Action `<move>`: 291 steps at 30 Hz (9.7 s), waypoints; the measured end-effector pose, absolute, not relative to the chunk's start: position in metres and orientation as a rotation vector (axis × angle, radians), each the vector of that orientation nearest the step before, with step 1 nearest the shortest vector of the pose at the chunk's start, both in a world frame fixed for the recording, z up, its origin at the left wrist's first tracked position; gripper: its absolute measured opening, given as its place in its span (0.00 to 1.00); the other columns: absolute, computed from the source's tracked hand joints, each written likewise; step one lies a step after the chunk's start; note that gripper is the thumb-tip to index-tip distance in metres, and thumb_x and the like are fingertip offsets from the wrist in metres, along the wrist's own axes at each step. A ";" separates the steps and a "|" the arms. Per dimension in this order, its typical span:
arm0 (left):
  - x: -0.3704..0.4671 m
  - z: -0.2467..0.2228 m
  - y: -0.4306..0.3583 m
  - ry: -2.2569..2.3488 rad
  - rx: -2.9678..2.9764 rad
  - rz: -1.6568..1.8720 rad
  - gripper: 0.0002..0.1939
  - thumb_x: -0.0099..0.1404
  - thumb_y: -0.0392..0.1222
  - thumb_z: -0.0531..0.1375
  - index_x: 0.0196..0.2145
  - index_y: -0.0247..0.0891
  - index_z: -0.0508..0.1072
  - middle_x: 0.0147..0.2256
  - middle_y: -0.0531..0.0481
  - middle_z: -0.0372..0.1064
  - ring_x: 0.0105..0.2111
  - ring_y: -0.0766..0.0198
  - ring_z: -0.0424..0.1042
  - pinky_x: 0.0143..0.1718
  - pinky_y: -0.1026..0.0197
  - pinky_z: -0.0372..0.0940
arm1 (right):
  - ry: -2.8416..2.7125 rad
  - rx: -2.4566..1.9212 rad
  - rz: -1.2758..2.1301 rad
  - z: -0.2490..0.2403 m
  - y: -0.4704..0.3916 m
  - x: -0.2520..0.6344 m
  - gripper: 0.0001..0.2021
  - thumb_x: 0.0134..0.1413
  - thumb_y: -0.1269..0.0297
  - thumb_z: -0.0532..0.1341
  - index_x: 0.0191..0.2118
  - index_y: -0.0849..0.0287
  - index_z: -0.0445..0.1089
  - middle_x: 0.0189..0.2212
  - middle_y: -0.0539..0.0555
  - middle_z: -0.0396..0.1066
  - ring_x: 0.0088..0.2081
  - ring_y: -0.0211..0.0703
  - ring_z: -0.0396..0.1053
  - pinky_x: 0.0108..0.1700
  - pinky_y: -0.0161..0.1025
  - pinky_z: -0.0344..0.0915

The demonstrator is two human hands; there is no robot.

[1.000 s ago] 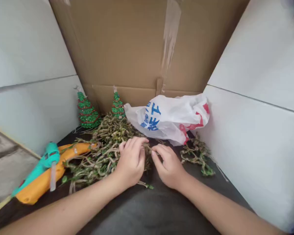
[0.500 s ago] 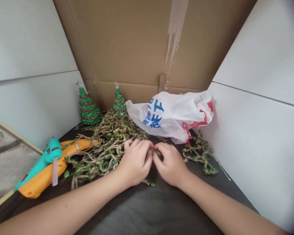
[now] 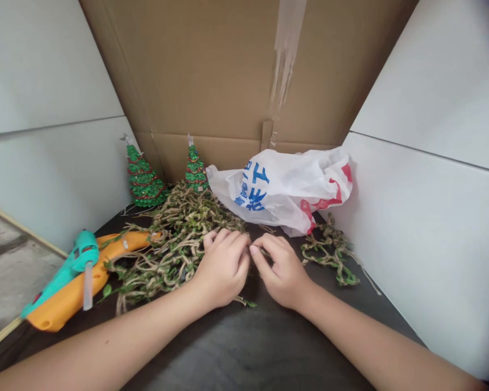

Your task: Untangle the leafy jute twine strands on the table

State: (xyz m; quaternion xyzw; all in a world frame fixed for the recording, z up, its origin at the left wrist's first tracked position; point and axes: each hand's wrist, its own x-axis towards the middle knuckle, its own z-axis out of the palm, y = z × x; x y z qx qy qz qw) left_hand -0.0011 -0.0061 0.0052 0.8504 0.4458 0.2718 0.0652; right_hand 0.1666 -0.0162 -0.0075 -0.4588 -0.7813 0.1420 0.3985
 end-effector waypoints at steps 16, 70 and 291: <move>-0.005 -0.003 -0.004 0.959 2.505 1.279 0.11 0.74 0.36 0.51 0.49 0.38 0.71 0.37 0.48 0.75 0.36 0.63 0.70 0.45 0.54 0.54 | -1.983 -1.059 0.492 -0.010 -0.013 0.167 0.10 0.71 0.62 0.48 0.37 0.56 0.62 0.35 0.53 0.68 0.37 0.42 0.65 0.42 0.40 0.60; 0.000 0.004 -0.021 0.609 2.856 1.067 0.33 0.64 0.28 0.52 0.66 0.38 0.54 0.63 0.35 0.60 0.66 0.51 0.58 0.65 0.44 0.63 | -2.026 -0.984 0.497 -0.015 -0.010 0.171 0.06 0.60 0.72 0.55 0.38 0.57 0.68 0.39 0.55 0.73 0.42 0.44 0.71 0.46 0.43 0.69; 0.003 -0.015 0.012 1.008 2.422 1.130 0.10 0.67 0.38 0.57 0.45 0.46 0.61 0.46 0.47 0.60 0.54 0.56 0.55 0.54 0.48 0.60 | -1.620 -1.255 0.503 0.005 0.105 0.102 0.27 0.64 0.67 0.49 0.12 0.56 0.44 0.11 0.41 0.38 0.24 0.28 0.38 0.24 0.35 0.43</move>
